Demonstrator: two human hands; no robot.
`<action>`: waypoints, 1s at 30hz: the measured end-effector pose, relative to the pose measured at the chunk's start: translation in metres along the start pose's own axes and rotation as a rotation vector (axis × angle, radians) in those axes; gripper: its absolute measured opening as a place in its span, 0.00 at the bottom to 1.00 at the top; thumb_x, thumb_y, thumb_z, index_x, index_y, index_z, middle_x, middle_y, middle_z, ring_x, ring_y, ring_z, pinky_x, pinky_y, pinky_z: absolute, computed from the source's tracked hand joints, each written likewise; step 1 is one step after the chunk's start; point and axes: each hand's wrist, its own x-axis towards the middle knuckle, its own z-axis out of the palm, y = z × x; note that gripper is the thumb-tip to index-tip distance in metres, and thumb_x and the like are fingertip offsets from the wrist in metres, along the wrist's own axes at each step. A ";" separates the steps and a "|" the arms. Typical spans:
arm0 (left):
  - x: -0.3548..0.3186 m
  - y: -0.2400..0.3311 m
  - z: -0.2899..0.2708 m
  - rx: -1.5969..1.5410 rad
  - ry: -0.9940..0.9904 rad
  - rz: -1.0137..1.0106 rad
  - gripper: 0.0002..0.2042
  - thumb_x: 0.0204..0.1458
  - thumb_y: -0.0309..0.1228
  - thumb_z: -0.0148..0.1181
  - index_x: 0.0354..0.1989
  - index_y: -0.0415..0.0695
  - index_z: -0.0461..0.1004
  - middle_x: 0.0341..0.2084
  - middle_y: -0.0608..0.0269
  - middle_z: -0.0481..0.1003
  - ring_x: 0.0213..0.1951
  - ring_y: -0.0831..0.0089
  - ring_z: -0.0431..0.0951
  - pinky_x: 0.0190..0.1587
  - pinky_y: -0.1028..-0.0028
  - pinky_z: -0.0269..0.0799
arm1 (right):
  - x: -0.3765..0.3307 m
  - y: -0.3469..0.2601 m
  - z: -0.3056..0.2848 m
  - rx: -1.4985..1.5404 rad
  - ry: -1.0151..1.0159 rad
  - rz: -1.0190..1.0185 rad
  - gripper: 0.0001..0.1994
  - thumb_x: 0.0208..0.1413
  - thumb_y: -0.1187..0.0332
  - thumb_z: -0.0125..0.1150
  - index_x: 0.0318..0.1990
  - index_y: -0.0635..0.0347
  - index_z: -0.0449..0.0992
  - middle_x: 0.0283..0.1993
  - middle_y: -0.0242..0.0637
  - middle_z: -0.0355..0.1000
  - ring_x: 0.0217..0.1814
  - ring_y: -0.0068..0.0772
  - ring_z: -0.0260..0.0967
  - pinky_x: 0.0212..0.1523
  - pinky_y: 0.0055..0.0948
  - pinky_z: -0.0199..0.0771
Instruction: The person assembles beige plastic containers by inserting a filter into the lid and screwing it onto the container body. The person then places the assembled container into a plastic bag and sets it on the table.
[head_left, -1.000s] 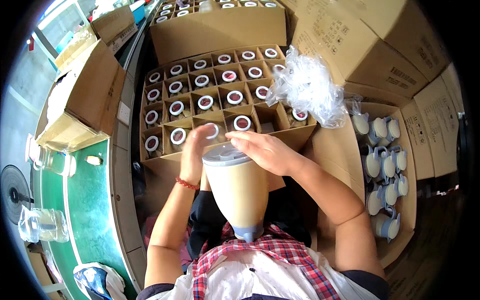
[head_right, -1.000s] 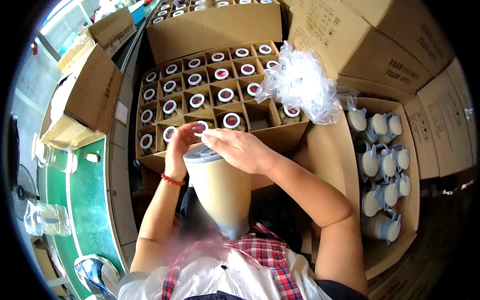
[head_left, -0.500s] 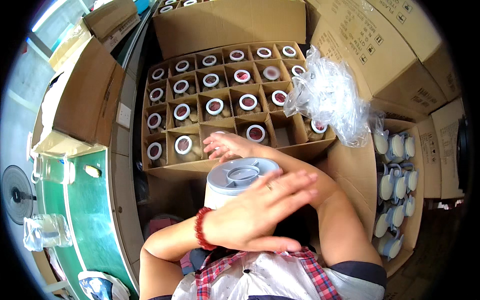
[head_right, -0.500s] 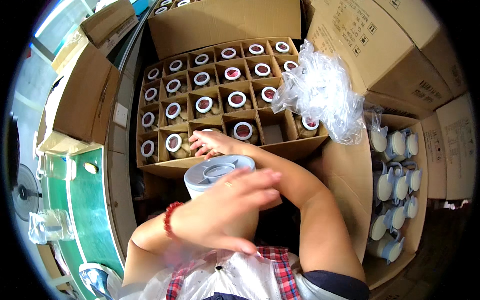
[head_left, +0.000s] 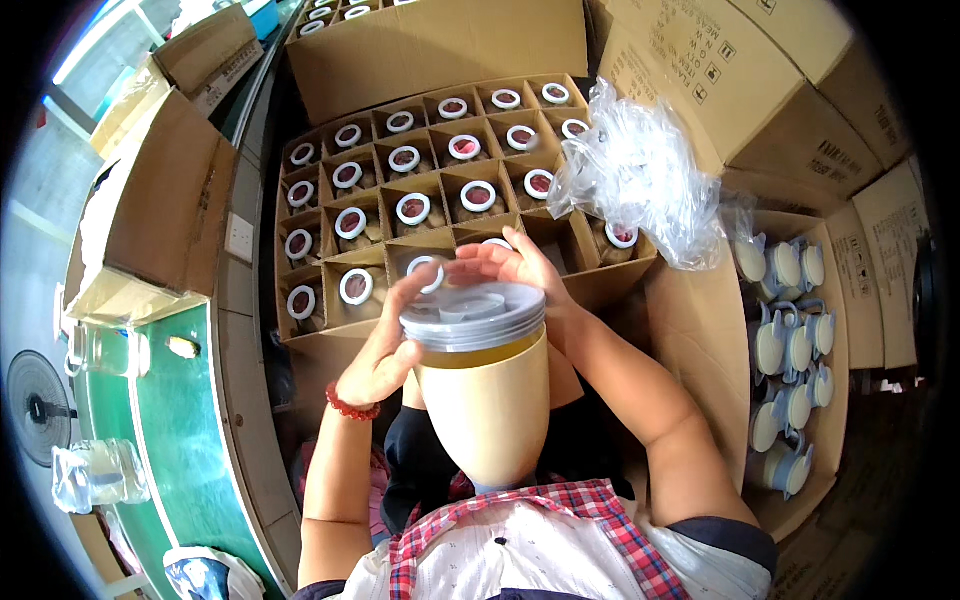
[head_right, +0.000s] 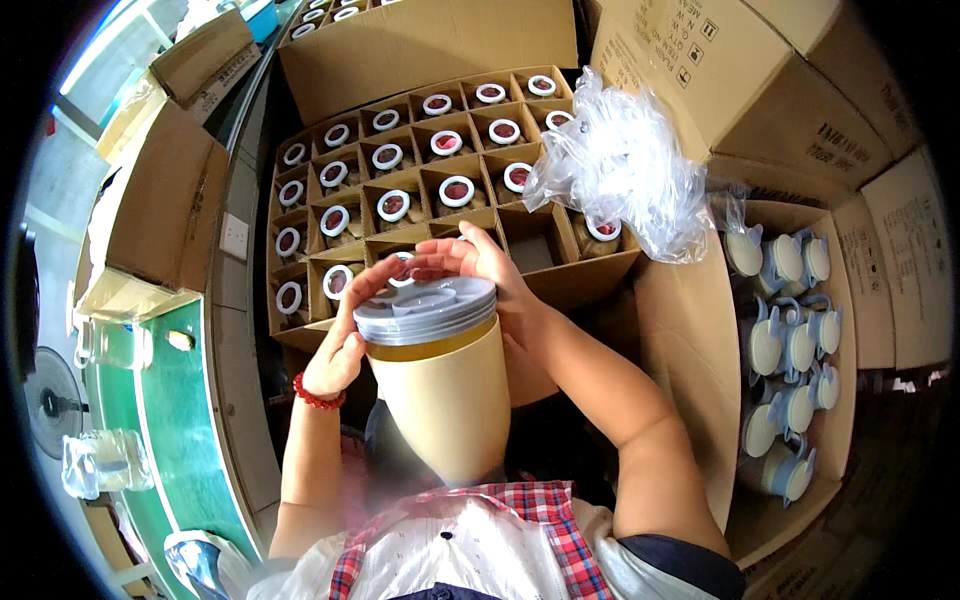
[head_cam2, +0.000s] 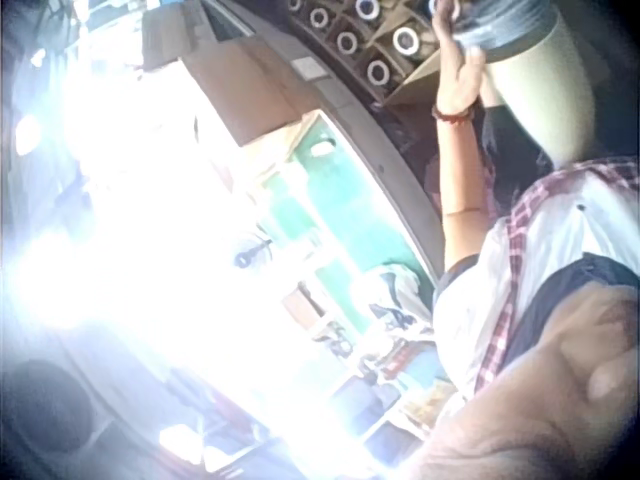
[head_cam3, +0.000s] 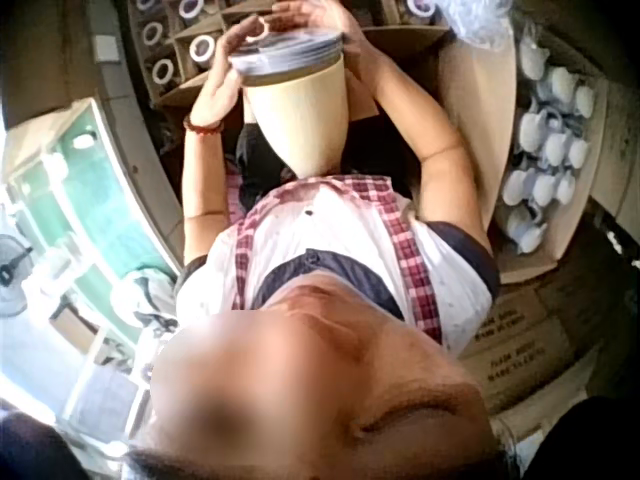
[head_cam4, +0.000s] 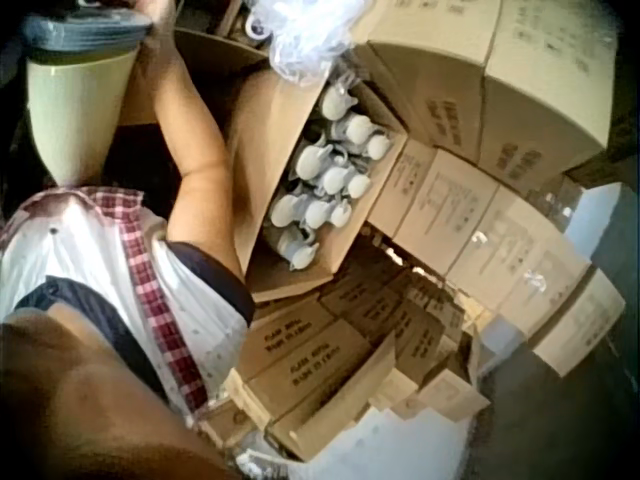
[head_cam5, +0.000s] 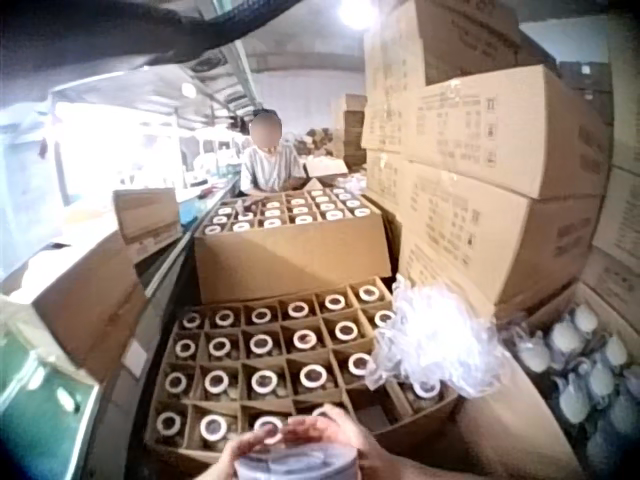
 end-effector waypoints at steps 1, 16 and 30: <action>0.004 0.015 -0.002 0.106 -0.004 -0.043 0.44 0.54 0.58 0.52 0.67 0.34 0.48 0.65 0.46 0.53 0.66 0.58 0.53 0.67 0.61 0.47 | 0.009 0.001 -0.001 0.087 -0.051 -0.005 0.32 0.65 0.42 0.33 0.52 0.66 0.68 0.51 0.49 0.72 0.53 0.39 0.69 0.58 0.38 0.67; 0.020 0.036 -0.007 -0.009 0.676 -0.152 0.13 0.64 0.39 0.48 0.34 0.43 0.65 0.22 0.72 0.70 0.20 0.87 0.71 0.15 0.84 0.67 | -0.023 -0.051 0.103 -2.099 -0.202 -1.340 0.24 0.55 0.65 0.58 0.60 0.57 0.64 0.55 0.39 0.70 0.57 0.41 0.67 0.54 0.36 0.69; 0.012 0.051 0.005 0.429 0.845 0.026 0.19 0.55 0.37 0.63 0.23 0.36 0.64 0.13 0.55 0.66 0.17 0.75 0.61 0.20 0.72 0.60 | -0.021 -0.040 0.119 -2.188 0.201 -1.005 0.38 0.49 0.47 0.63 0.64 0.57 0.59 0.43 0.45 0.73 0.40 0.45 0.75 0.36 0.38 0.77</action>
